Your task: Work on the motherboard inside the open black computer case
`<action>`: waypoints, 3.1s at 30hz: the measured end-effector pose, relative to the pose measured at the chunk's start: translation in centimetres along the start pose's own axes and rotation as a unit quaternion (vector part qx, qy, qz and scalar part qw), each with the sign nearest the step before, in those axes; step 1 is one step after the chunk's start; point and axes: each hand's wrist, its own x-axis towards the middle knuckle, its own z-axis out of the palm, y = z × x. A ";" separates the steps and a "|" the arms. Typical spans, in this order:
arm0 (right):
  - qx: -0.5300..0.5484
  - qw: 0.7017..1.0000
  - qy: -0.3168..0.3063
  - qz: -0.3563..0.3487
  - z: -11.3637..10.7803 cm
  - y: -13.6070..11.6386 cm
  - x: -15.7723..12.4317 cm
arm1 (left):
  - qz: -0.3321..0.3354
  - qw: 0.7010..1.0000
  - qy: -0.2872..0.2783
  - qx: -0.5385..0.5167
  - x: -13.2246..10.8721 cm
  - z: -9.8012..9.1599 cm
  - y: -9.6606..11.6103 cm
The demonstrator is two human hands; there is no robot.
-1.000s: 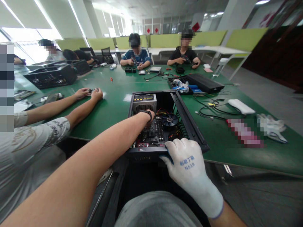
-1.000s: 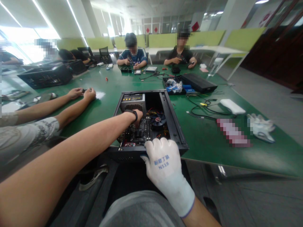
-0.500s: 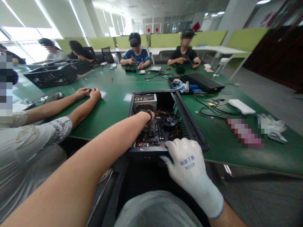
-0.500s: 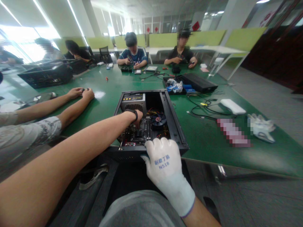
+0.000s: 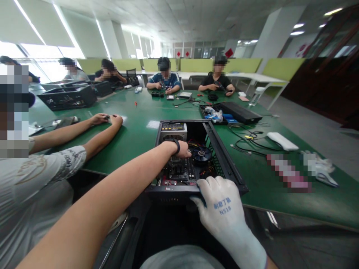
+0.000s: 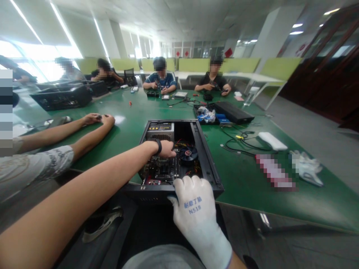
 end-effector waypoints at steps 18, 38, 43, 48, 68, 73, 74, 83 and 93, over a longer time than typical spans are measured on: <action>-0.104 0.994 -0.040 0.003 6.6 5.1 20.5 | 0.031 0.874 0.387 -0.292 -8.3 -2.3 -3.5; -0.119 0.987 -0.100 0.029 11.6 8.6 38.2 | -0.009 0.884 0.272 -0.379 -7.6 7.5 -5.4; -0.116 0.989 -0.090 0.019 10.6 7.5 35.0 | 0.000 0.877 0.288 -0.384 -8.5 6.9 -5.4; -0.116 0.991 -0.072 0.013 9.1 5.9 29.3 | 0.006 0.868 0.326 -0.375 -9.2 3.9 -4.9; -0.062 0.997 -0.039 -0.029 0.8 1.0 3.6 | -0.007 0.999 0.032 0.024 -3.6 -3.6 0.0; -0.035 0.998 -0.039 -0.025 -0.2 0.2 0.9 | 0.022 0.994 -0.034 0.101 -2.4 -2.3 1.2; -0.030 0.998 -0.041 -0.026 -0.4 0.2 0.6 | 0.016 0.992 -0.045 0.113 -2.0 -2.0 1.3; -0.003 0.999 -0.036 -0.021 -0.5 0.0 0.2 | -0.062 0.991 -0.083 0.087 0.9 0.4 -0.3; 0.001 0.999 -0.029 -0.024 -0.3 0.1 0.0 | -0.025 0.985 -0.100 0.141 2.0 1.6 -1.1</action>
